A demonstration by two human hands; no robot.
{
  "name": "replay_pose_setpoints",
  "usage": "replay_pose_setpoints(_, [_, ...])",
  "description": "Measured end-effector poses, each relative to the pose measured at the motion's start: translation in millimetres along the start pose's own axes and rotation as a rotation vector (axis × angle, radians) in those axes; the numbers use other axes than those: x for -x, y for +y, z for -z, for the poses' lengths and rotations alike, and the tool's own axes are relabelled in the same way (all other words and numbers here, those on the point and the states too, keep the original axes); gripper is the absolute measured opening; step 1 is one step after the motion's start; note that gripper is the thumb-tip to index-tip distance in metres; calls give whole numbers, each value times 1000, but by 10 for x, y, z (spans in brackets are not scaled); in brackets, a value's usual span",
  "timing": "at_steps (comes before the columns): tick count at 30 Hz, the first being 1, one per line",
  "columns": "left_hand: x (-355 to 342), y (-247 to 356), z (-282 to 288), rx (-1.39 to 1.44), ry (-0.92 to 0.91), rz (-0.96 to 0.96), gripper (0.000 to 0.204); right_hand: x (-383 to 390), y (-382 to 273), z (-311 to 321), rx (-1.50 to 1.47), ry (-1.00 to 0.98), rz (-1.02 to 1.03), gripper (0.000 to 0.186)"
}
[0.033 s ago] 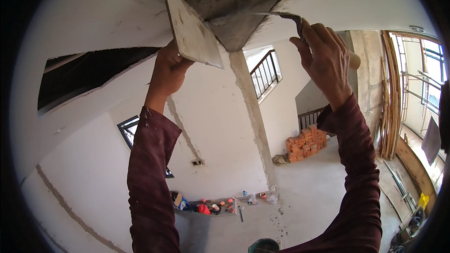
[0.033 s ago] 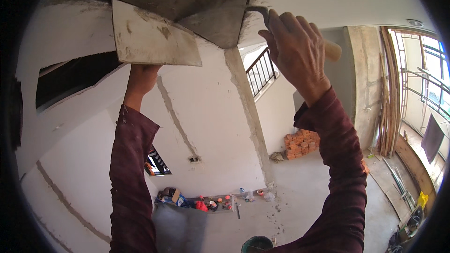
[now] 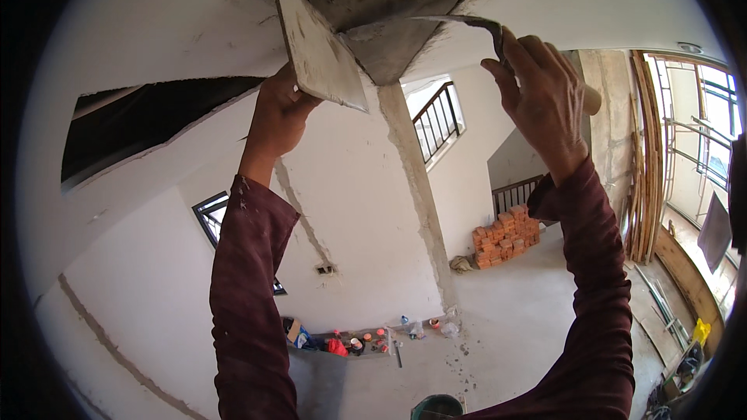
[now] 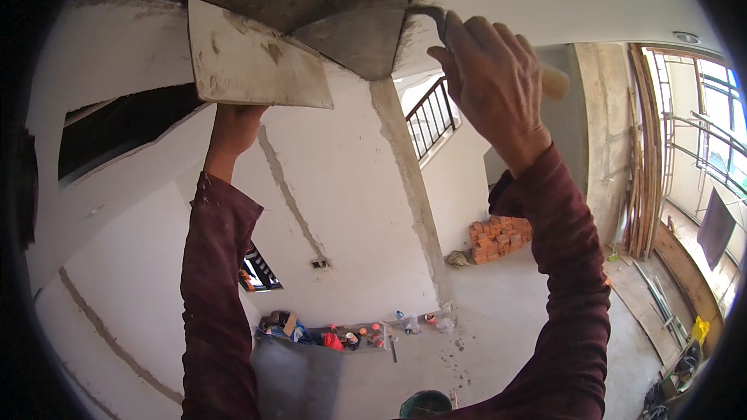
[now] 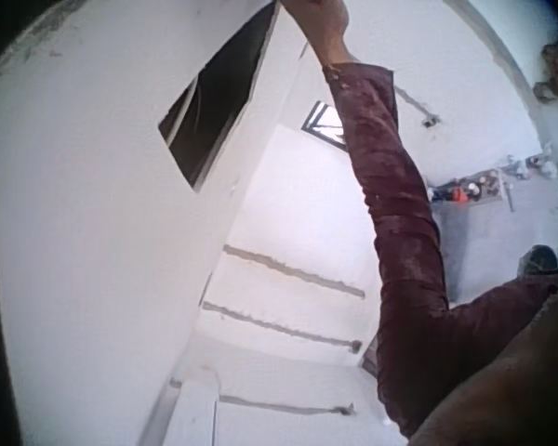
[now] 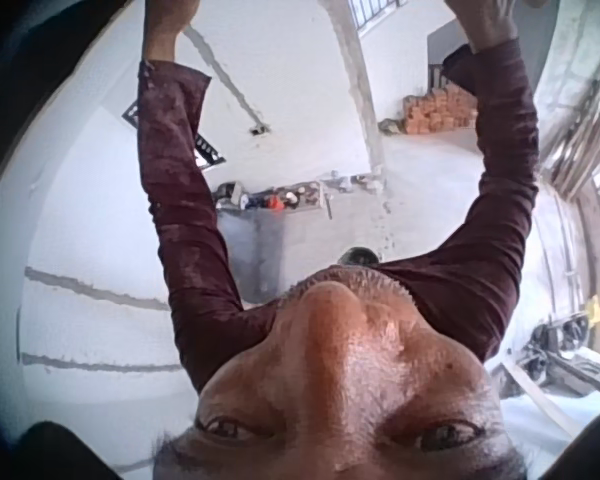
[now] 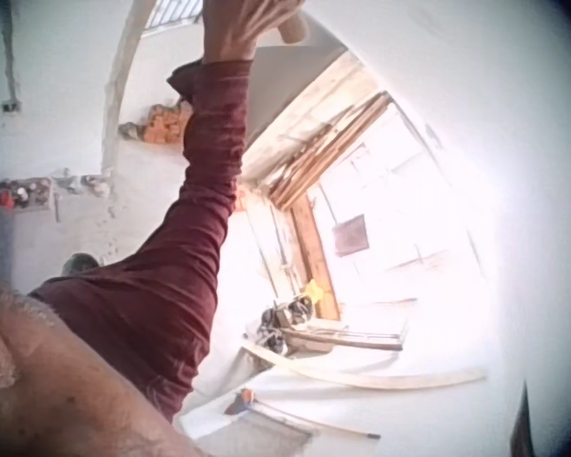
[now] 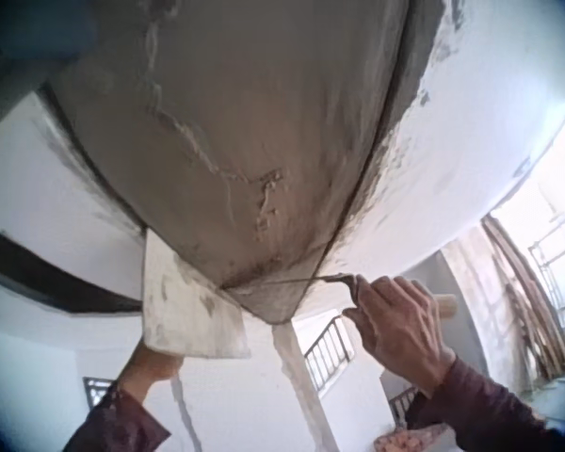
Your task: The person applies plaster to a ceiling edge using a trowel and a hawk, then smooths the applied material with a brush.
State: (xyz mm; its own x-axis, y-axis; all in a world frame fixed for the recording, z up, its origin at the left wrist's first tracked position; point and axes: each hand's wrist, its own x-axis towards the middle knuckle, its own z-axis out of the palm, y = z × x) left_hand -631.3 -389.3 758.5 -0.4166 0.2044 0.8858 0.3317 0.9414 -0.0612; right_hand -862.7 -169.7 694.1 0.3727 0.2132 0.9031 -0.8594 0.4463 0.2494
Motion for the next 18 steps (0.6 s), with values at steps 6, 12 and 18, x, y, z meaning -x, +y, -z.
replay_pose_setpoints(6, [-32,7,-46,30,5,-42,44,-237,-134,553,-52,-44,-96,30])
replay_pose_setpoints(12, [-53,-91,24,35,-22,16,44,-71,-230,680,-342,51,-104,24])
replay_pose_setpoints(18, [-31,35,-15,28,-8,-24,38,18,-212,-54,-620,-26,-203,20])
